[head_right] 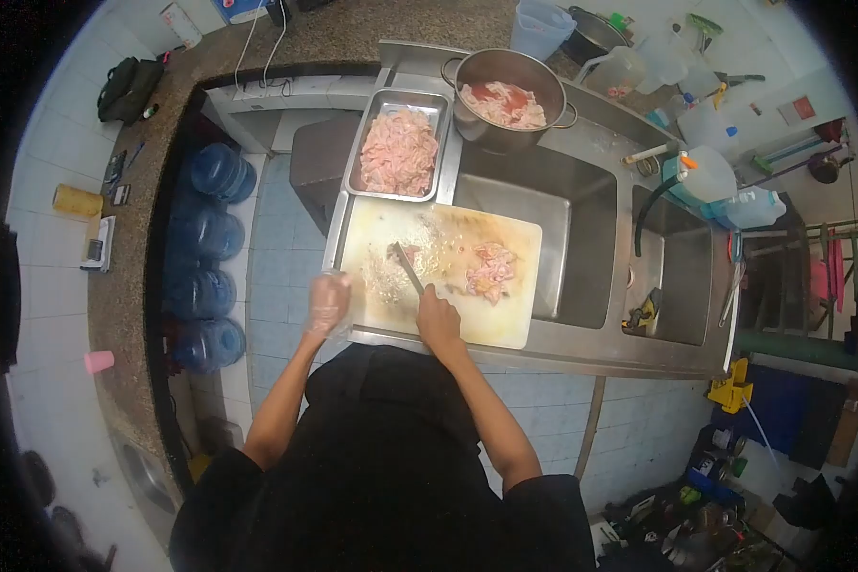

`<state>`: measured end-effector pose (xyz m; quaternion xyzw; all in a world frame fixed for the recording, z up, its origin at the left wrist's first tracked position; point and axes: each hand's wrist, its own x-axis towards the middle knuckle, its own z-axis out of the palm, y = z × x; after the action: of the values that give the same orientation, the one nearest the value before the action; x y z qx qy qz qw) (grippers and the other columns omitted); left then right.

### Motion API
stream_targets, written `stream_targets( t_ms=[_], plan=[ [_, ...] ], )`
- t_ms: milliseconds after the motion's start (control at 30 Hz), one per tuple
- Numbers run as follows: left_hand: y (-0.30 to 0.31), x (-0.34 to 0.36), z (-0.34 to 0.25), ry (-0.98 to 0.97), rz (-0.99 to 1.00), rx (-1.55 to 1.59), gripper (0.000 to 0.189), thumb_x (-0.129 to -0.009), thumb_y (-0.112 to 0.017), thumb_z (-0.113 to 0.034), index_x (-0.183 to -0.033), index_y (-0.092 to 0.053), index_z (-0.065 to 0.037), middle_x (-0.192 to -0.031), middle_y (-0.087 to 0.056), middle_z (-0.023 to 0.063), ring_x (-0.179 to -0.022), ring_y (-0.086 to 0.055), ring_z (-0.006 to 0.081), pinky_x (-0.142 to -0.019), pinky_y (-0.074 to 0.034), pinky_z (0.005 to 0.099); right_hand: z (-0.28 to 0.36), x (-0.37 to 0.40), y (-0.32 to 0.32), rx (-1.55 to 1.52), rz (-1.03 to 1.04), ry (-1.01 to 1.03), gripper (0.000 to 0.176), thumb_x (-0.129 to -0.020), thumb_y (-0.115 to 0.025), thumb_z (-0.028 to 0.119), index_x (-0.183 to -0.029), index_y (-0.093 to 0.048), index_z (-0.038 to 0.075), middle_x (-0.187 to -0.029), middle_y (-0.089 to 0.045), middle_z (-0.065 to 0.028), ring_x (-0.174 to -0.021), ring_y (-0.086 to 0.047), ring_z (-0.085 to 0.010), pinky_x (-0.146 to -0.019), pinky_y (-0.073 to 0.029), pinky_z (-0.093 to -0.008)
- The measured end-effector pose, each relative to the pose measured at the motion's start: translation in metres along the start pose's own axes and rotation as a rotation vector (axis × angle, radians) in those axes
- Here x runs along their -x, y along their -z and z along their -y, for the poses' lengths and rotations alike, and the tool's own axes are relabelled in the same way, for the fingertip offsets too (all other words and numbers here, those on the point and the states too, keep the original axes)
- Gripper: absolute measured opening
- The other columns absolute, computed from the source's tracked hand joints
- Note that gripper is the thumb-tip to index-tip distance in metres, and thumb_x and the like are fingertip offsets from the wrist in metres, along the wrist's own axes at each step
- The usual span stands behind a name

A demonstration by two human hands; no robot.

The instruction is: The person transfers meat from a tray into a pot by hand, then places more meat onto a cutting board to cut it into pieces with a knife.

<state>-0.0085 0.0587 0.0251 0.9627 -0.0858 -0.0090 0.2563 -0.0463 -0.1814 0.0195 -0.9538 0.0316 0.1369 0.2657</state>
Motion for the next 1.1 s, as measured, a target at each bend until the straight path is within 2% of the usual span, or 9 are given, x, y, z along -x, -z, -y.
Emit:
stream_targets(
  t_ms=[100,233,433,500,600,733,833,933,1100],
  plan=[
    [0.03,-0.041,-0.009,0.087,-0.01,-0.134,0.016,-0.088,-0.059,-0.018,-0.093,-0.067,-0.004,-0.086,-0.067,0.0176,-0.078,-0.066,0.0347,-0.066,-0.051,0.0442,-0.001,-0.003,-0.002,0.006,0.015,0.0,0.022,-0.101,-0.049,0.026,-0.103,-0.049,0.004,-0.075,-0.064,-0.03,-0.072,-0.064,-0.0509,-0.065,-0.051,-0.0608],
    [0.074,-0.125,-0.065,0.217,0.053,1.13,0.035,-0.089,-0.063,-0.024,-0.117,-0.055,-0.005,-0.105,-0.063,0.0197,-0.098,-0.064,0.0343,-0.083,-0.052,0.0404,-0.004,-0.002,-0.001,0.003,0.008,0.025,0.023,-0.1,-0.05,0.026,-0.104,-0.05,0.004,-0.073,-0.064,-0.0302,-0.07,-0.064,-0.0517,-0.063,-0.051,-0.0607],
    [-0.03,-0.152,-0.009,0.109,-0.269,0.218,0.038,-0.086,-0.067,-0.03,-0.109,-0.059,0.0,-0.102,-0.066,0.0243,-0.098,-0.065,0.0371,-0.083,-0.051,0.0453,-0.012,0.011,0.017,-0.02,-0.024,0.049,0.023,-0.099,-0.053,0.026,-0.102,-0.051,0.003,-0.07,-0.062,-0.0312,-0.069,-0.062,-0.0522,-0.061,-0.049,-0.0614],
    [-0.05,-0.131,-0.006,0.107,0.076,0.021,0.031,-0.083,-0.069,-0.03,-0.086,-0.067,0.001,-0.091,-0.067,0.0253,-0.091,-0.066,0.0383,-0.08,-0.052,0.0473,-0.018,0.019,0.024,-0.049,-0.048,0.002,0.023,-0.1,-0.052,0.025,-0.101,-0.051,0.002,-0.07,-0.063,-0.0308,-0.069,-0.063,-0.0522,-0.062,-0.049,-0.0613],
    [-0.044,-0.098,-0.035,0.046,0.075,0.107,0.034,-0.083,-0.07,-0.031,-0.07,-0.067,0.0,-0.08,-0.066,0.0225,-0.078,-0.066,0.0393,-0.076,-0.052,0.0477,-0.028,0.029,0.024,-0.083,-0.094,-0.05,0.023,-0.1,-0.052,0.025,-0.1,-0.052,0.002,-0.07,-0.063,-0.0306,-0.069,-0.062,-0.0524,-0.062,-0.049,-0.0616],
    [-0.055,-0.1,-0.031,-0.044,0.068,0.108,0.034,-0.079,-0.077,-0.033,-0.074,-0.067,0.0,-0.077,-0.066,0.0198,-0.068,-0.064,0.0386,-0.069,-0.053,0.0451,-0.025,0.029,0.021,-0.109,-0.099,-0.072,0.024,-0.1,-0.052,0.025,-0.099,-0.052,0.002,-0.07,-0.062,-0.0314,-0.069,-0.062,-0.0528,-0.063,-0.048,-0.062],
    [-0.05,-0.084,-0.028,0.02,0.059,0.276,0.035,-0.073,-0.085,-0.029,-0.075,-0.066,0.0,-0.074,-0.066,0.0174,-0.065,-0.064,0.0354,-0.063,-0.053,0.0413,-0.015,0.025,0.019,-0.125,-0.043,-0.035,0.023,-0.1,-0.052,0.025,-0.101,-0.051,0.002,-0.07,-0.062,-0.0312,-0.07,-0.062,-0.0529,-0.063,-0.048,-0.0618],
    [-0.058,-0.059,-0.013,0.105,-0.179,0.287,0.035,-0.067,-0.091,-0.025,-0.083,-0.07,-0.002,-0.07,-0.067,0.0131,-0.064,-0.065,0.0178,-0.06,-0.053,0.033,-0.01,0.02,0.012,-0.126,-0.014,0.03,0.022,-0.1,-0.051,0.024,-0.102,-0.051,0.002,-0.071,-0.063,-0.0311,-0.07,-0.062,-0.053,-0.064,-0.049,-0.0613],
    [-0.051,-0.034,-0.003,0.333,-0.086,0.41,0.035,-0.068,-0.088,-0.025,-0.092,-0.075,-0.003,-0.074,-0.07,0.0117,-0.064,-0.066,0.0204,-0.063,-0.053,0.0319,-0.011,0.011,0.013,-0.079,-0.088,-0.06,0.02,-0.1,-0.049,0.022,-0.102,-0.05,0.002,-0.071,-0.062,-0.0323,-0.069,-0.061,-0.0542,-0.064,-0.047,-0.0624]
  ],
)
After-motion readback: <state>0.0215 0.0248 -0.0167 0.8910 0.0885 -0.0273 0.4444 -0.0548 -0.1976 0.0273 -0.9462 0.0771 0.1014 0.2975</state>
